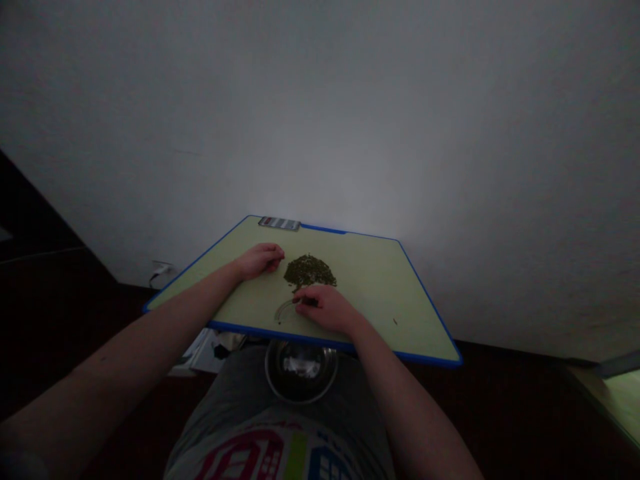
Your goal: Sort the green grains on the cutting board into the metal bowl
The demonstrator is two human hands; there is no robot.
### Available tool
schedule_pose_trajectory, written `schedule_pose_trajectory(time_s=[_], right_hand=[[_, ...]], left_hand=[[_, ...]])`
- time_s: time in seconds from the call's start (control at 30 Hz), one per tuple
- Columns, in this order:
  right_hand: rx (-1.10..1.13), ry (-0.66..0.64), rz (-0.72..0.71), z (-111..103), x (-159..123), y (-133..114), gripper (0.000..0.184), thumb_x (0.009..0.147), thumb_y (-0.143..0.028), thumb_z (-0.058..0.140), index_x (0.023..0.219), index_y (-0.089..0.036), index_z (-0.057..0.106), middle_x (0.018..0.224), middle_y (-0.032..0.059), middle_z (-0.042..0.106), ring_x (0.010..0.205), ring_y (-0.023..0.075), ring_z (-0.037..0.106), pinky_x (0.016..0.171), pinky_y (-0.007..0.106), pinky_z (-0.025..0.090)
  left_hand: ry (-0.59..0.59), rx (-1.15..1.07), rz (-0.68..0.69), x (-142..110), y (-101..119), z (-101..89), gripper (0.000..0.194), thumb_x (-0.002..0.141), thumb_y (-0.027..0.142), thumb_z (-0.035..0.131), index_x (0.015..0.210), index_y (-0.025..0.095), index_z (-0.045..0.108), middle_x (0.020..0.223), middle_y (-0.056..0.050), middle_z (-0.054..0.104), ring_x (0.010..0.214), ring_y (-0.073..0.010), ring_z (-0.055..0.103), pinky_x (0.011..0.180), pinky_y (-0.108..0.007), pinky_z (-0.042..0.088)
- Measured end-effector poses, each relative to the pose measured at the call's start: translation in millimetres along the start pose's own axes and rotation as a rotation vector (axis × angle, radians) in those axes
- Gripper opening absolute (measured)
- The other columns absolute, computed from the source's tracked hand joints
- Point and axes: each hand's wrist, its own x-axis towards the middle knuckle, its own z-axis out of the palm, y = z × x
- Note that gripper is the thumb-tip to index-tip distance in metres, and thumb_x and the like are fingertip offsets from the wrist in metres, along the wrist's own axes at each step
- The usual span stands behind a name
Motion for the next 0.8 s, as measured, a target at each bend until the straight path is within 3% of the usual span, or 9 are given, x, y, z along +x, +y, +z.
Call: schedule_pose_trajectory(time_s=[0.37, 0.8], right_hand=[[0.052, -0.024, 0.014, 0.0, -6.1, -4.9, 0.022, 0.078, -0.026, 0.055, 0.097, -0.019, 0.064, 0.086, 0.0028, 0.065, 0.074, 0.0135, 0.057, 0.067, 0.025, 0.043], [0.092, -0.034, 0.028, -1.0, -11.2, -3.1, 0.023, 0.078, -0.026, 0.055, 0.098, -0.018, 0.063, 0.084, 0.0027, 0.065, 0.074, 0.0132, 0.057, 0.068, 0.025, 0.044]], left_hand=[[0.003, 0.008, -0.002, -1.3, 1.0, 0.1, 0.017, 0.068, 0.028, 0.06, 0.066, 0.014, 0.052, 0.05, 0.003, 0.046, 0.04, -0.005, 0.041, 0.038, -0.018, 0.027], [-0.004, 0.027, -0.008, -1.2, 1.5, -0.1, 0.019, 0.068, 0.03, 0.061, 0.065, 0.014, 0.051, 0.048, 0.004, 0.046, 0.039, -0.0051, 0.041, 0.038, -0.019, 0.027]])
